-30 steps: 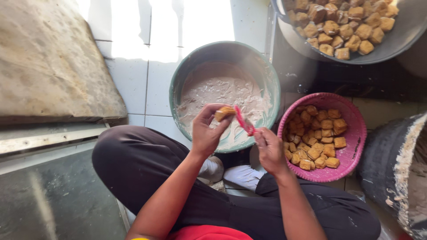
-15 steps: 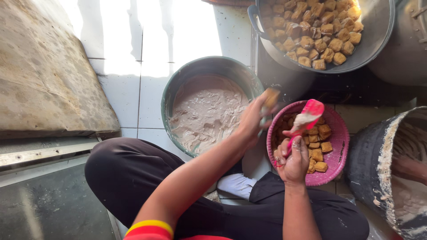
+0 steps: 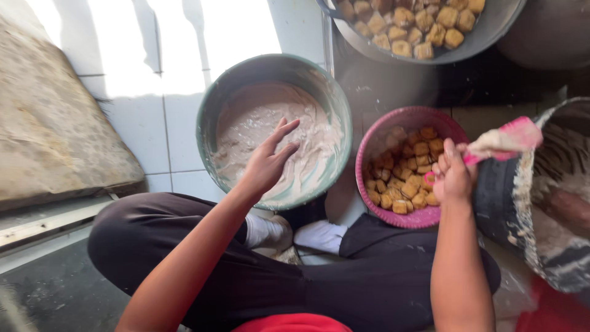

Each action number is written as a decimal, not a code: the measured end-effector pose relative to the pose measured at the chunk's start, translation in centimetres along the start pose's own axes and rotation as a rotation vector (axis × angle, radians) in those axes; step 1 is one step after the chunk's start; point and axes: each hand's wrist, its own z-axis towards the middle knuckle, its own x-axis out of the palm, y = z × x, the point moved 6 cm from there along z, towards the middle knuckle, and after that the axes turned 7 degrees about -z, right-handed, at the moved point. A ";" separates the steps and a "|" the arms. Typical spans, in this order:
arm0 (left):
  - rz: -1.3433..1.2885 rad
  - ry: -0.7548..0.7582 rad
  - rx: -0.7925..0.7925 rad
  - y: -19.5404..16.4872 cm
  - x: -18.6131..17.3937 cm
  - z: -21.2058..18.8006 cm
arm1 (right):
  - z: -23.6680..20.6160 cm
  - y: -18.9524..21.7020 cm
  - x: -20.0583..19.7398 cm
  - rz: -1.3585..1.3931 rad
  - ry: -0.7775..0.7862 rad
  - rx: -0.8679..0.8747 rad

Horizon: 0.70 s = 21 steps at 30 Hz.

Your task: The person sits on the floor and uses a small pink spatula to spread white batter into split fried tofu puffs, taking each puff from a pink basket and placing the filled puff back into the basket. A large bowl of batter and a pot of unfilled tofu puffs sit nearby.

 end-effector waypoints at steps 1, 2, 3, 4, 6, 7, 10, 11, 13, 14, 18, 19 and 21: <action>-0.098 0.030 -0.002 -0.4 0.1 -1.5 | 0.6 -0.7 -0.8 -0.200 -0.101 0.053; -0.192 0.053 0.002 -0.9 -0.1 -2.8 | 1.2 -1.1 -1.1 -0.370 -0.166 0.092; -0.283 0.077 0.014 -1.4 -0.3 -3.8 | 1.3 -1.7 -1.1 -0.573 -0.199 0.124; -0.337 0.078 0.000 -1.5 -0.3 -4.7 | 1.1 -2.3 -0.9 -0.775 -0.223 0.149; -0.452 0.083 -0.039 -1.3 0.4 -5.7 | 0.2 -3.7 -0.5 -1.171 -0.213 0.217; -0.438 0.074 -0.039 -1.0 0.7 -5.6 | -0.3 -4.4 -0.3 -1.339 -0.194 0.259; -0.410 0.016 -0.090 0.6 1.0 -5.0 | -1.5 -5.7 -0.3 -1.561 -0.148 0.345; -0.421 -0.009 -0.146 1.4 1.2 -4.8 | -1.8 -5.9 -0.4 -1.595 -0.134 0.366; -0.457 -0.011 -0.192 2.4 1.6 -4.7 | -2.1 -6.1 -0.6 -1.650 -0.098 0.388; -0.480 0.013 -0.183 2.6 1.9 -4.6 | -2.2 -6.2 -0.9 -1.674 -0.088 0.419; -0.468 0.063 -0.196 3.4 2.2 -4.8 | -2.3 -6.7 -1.5 -1.664 -0.067 0.446; -0.458 0.067 -0.196 3.7 2.2 -4.9 | -1.9 -6.4 -1.3 -1.612 -0.066 0.388; -0.444 0.066 -0.200 4.4 2.2 -5.2 | -1.2 -5.5 -0.3 -1.515 -0.053 0.271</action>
